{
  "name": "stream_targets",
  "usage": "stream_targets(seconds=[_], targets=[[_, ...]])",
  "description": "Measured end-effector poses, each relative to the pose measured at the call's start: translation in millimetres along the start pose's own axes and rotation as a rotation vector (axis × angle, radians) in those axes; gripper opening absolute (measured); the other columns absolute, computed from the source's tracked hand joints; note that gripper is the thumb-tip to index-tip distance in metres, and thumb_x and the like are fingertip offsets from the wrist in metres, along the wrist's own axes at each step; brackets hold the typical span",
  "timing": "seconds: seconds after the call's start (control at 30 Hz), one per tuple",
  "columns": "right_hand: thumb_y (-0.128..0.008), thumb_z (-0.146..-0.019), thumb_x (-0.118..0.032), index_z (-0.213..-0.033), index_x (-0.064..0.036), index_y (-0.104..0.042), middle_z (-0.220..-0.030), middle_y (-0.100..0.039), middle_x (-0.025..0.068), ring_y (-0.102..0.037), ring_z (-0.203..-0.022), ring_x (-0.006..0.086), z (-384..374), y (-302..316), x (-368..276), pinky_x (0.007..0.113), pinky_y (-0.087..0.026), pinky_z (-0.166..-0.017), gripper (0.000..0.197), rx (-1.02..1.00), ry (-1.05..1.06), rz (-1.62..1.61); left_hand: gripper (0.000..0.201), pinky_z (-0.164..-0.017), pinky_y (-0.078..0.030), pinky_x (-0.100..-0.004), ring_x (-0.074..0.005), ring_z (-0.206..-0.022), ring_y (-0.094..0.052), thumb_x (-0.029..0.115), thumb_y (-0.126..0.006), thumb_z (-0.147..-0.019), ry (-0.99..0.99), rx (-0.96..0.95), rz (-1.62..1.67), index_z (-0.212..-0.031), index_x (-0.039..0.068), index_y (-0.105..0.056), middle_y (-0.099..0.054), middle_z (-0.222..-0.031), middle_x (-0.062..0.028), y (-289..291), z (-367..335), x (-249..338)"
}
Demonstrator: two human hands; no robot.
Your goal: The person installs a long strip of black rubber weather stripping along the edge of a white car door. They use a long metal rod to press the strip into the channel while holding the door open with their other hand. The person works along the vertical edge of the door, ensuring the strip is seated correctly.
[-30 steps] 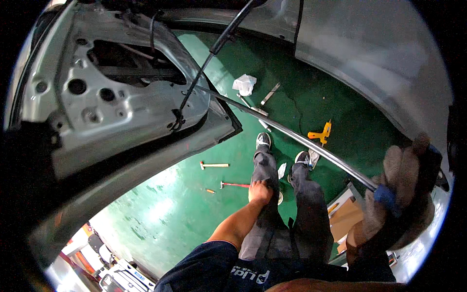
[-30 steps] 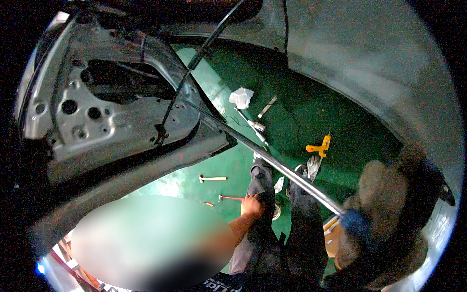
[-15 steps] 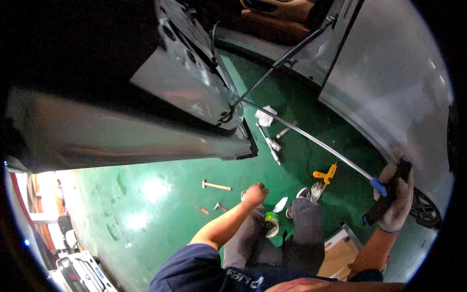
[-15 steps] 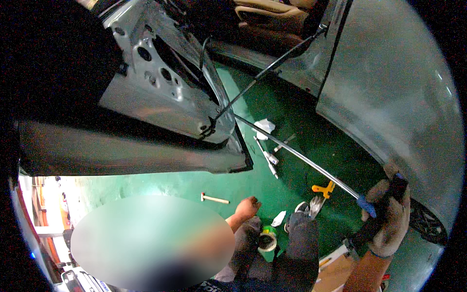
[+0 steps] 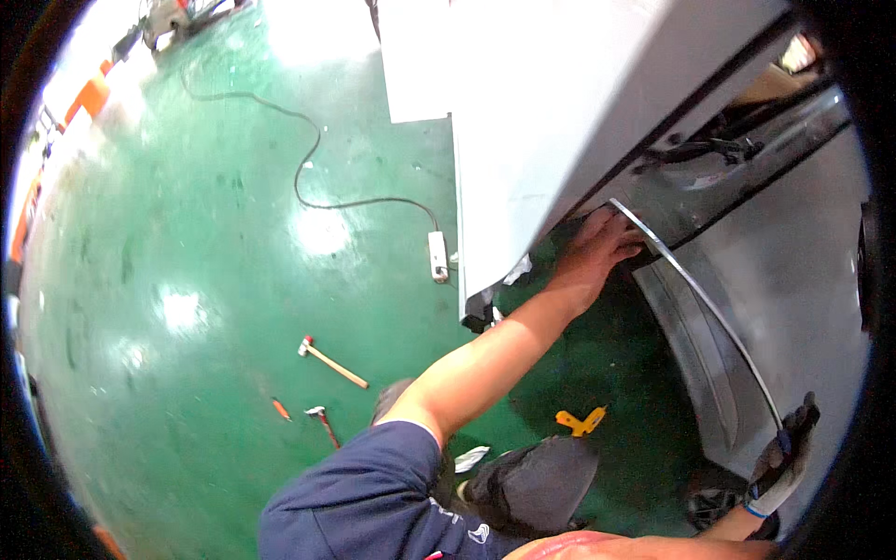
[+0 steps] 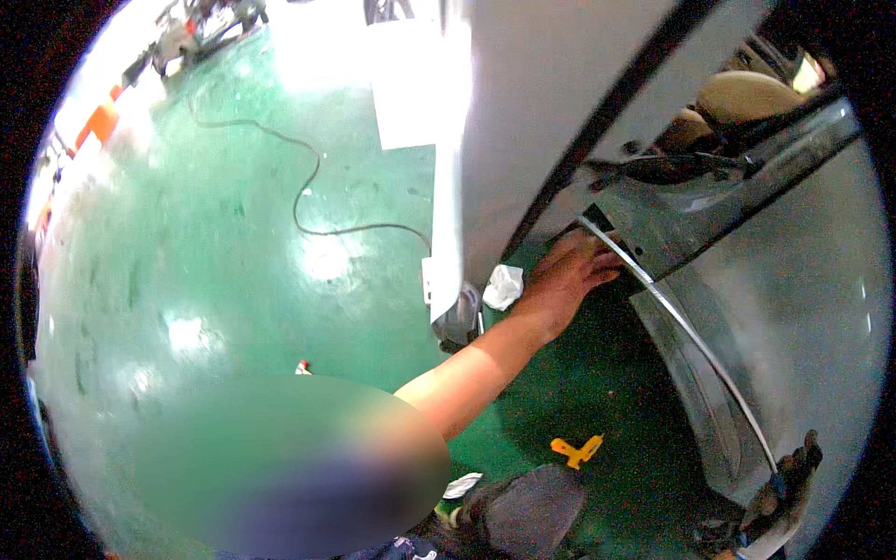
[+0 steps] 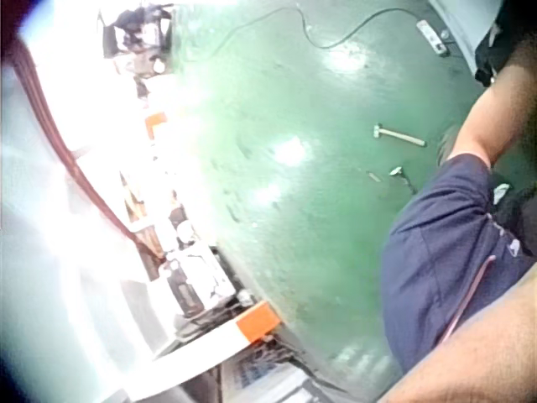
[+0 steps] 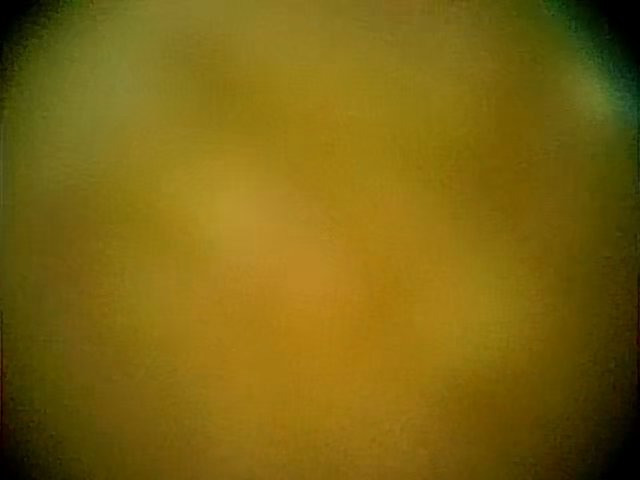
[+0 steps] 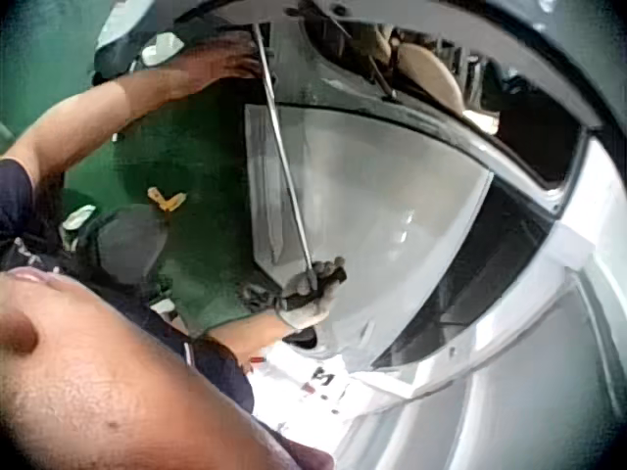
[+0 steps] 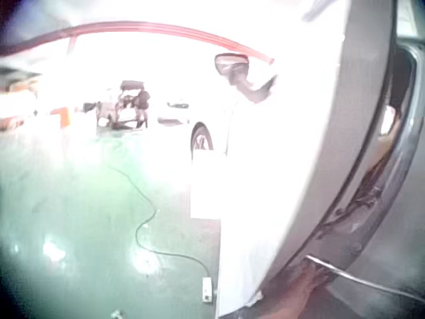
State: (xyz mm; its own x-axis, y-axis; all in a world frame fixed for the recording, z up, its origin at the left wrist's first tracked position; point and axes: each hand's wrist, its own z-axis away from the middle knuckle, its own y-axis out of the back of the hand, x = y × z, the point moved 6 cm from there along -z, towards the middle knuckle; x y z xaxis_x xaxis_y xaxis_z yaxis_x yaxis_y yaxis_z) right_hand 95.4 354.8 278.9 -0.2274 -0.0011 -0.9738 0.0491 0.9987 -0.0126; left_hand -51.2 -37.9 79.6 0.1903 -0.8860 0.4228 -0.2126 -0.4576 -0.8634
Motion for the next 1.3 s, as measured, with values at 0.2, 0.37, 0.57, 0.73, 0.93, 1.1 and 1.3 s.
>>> stream_targets(seconds=[0.2, 0.37, 0.57, 0.73, 0.93, 1.1, 1.3], targets=[[-0.042, -0.096, -0.014, -0.138, -0.0001, -0.042, -0.135, -0.051, 0.0086, -0.04, -0.058, 0.001, 5.4, 30.6, 36.5, 0.012, -0.034, -0.05, 0.044, 0.116, 0.208, 0.163, 0.031, -0.095, -0.046, -0.0356, -0.0192, -0.103, -0.058, 0.026, -0.052, -0.097, -0.192, -0.152, 0.114, -0.121, 0.007, -0.05, -0.059, -0.114, -0.0054, 19.0, -1.5, -6.8], [-0.044, -0.095, -0.014, -0.139, 0.0023, -0.04, -0.143, -0.041, 0.018, -0.054, -0.1, 0.0129, -0.1, 56.2, 56.7, 0.012, -0.045, -0.058, 0.047, -0.072, 0.132, 0.171, 0.021, -0.089, -0.051, -0.0343, -0.0202, -0.096, -0.06, 0.017, -0.051, -0.095, -0.21, -0.141, 0.128, -0.112, 0.006, -0.054, -0.06, -0.104, -0.0063, 15.0, -6.3, -19.2], [-0.044, -0.097, -0.019, -0.138, 0.0033, -0.04, -0.141, -0.043, 0.0192, -0.047, -0.125, 0.0217, -14.6, 61.3, 34.7, 0.01, -0.047, -0.067, 0.047, -0.041, 0.049, 0.189, 0.015, -0.087, -0.053, -0.0347, -0.0211, -0.092, -0.062, 0.01, -0.052, -0.092, -0.192, -0.102, 0.076, -0.105, 0.003, -0.054, -0.061, -0.099, -0.008, 23.4, -10.2, -12.6], [-0.045, -0.098, -0.02, -0.133, 0.0019, -0.046, -0.13, -0.052, 0.0174, -0.055, -0.114, 0.021, -31.6, 57.4, 25.4, 0.014, -0.053, -0.055, 0.041, -0.09, -0.085, 0.158, 0.016, -0.09, -0.052, -0.0355, -0.0203, -0.095, -0.061, 0.007, -0.053, -0.091, -0.2, -0.182, 0.154, -0.107, 0.004, -0.053, -0.061, -0.101, -0.0076, 17.4, -8.8, -14.1], [-0.046, -0.099, -0.021, -0.124, 0.0, -0.052, -0.089, -0.062, 0.0067, -0.051, -0.051, 0.0054, -24.1, 19.6, 32.7, 0.016, -0.045, -0.038, 0.033, 0.045, -0.077, 0.164, 0.015, -0.093, -0.05, -0.0388, -0.0214, -0.099, -0.061, 0.006, -0.053, -0.091, -0.253, -0.194, 0.209, -0.106, 0.004, -0.054, -0.061, -0.104, -0.0082, 18.3, -7.4, -6.2], [-0.048, -0.099, -0.024, -0.123, -0.0013, -0.053, -0.078, -0.057, 0.0016, -0.044, -0.048, 0.0035, -22.2, 6.5, 35.0, 0.015, -0.039, -0.036, 0.034, 0.028, -0.086, 0.186, 0.015, -0.093, -0.05, -0.038, -0.022, -0.099, -0.061, 0.008, -0.054, -0.091, -0.212, -0.233, 0.22, -0.106, 0.004, -0.054, -0.061, -0.104, -0.0082, 18.1, -7.6, -5.6], [-0.047, -0.098, -0.025, -0.131, -0.0019, -0.048, -0.077, -0.056, 0.0001, -0.042, -0.049, 0.003, -40.1, 50.0, 9.6, 0.014, -0.038, -0.038, 0.04, -0.042, -0.105, 0.19, 0.018, -0.092, -0.05, -0.0367, -0.022, -0.1, -0.061, 0.009, -0.054, -0.092, -0.175, -0.272, 0.231, -0.109, 0.004, -0.054, -0.06, -0.106, -0.008, 1.8, 1.8, -11.9]])
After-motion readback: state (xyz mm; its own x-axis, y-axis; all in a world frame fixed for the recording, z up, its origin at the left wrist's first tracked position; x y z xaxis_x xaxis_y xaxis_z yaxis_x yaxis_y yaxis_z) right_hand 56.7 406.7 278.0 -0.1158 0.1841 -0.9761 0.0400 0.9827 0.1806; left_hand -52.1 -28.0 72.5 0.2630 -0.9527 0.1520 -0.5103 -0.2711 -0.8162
